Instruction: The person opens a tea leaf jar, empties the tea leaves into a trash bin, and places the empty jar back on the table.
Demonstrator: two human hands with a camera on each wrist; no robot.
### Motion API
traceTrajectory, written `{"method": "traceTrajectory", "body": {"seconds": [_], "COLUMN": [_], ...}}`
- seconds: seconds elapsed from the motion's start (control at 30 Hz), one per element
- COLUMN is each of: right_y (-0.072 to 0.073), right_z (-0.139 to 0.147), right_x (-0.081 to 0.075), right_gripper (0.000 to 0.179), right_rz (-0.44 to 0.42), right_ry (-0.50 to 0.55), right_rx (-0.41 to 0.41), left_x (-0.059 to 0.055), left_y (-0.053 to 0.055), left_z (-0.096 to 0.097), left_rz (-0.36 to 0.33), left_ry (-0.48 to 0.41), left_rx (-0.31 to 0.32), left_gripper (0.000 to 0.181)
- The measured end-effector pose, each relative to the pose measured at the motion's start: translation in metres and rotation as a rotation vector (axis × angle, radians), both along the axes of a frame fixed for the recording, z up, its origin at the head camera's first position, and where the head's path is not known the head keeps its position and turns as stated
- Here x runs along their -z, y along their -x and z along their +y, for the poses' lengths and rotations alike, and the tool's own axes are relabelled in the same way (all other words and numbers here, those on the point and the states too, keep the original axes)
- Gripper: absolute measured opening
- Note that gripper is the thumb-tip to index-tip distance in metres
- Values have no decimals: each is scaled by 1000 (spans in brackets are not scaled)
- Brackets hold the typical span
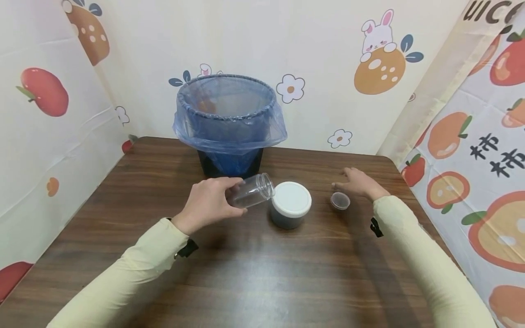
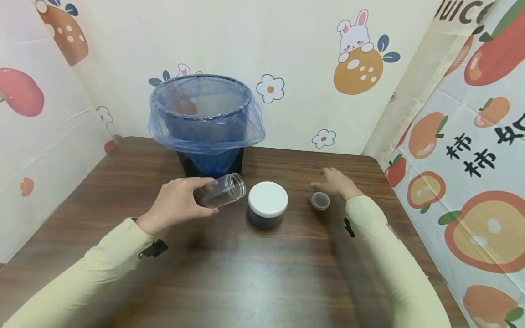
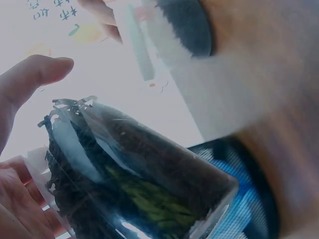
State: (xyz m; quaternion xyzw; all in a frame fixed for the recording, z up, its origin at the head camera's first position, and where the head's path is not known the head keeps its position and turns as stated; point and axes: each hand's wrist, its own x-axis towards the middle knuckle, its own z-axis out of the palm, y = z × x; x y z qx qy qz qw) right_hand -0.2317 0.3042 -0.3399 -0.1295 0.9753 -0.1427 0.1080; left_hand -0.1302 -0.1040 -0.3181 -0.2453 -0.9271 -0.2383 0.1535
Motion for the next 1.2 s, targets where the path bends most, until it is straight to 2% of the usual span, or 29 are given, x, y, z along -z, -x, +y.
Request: {"method": "traceTrajectory", "body": {"seconds": [0.2,0.33,0.63,0.73,0.83,0.93,1.2], "right_y": [10,17,25,27,30,34,43], "right_z": [-18,-37,-73,-81,-88,-94,-116], "right_x": [-33,-52,-92,-102,-111,-120,-146], "right_gripper": [60,60,57,58,60,61,65], "right_rz": [54,102,185,204,202,186,135], "right_ry": [84,141,253,321,391,451,567], "right_rx": [23,26,63,76,97,121,175], "left_x": [-26,-46,-95,-115,-135,-150,-174], "left_y": [3,6,18,23,29,37,62], "left_z": [-6,-10,-20,-24,-29,-32,-40], "left_rz": [43,55,59,30,-8,-6,42], "left_ry": [11,25,54,63,79,97,179], "left_rx": [-55,-98,-146,-158,-180,-206,-249], "left_gripper": [51,56,57,59,65,68,70]}}
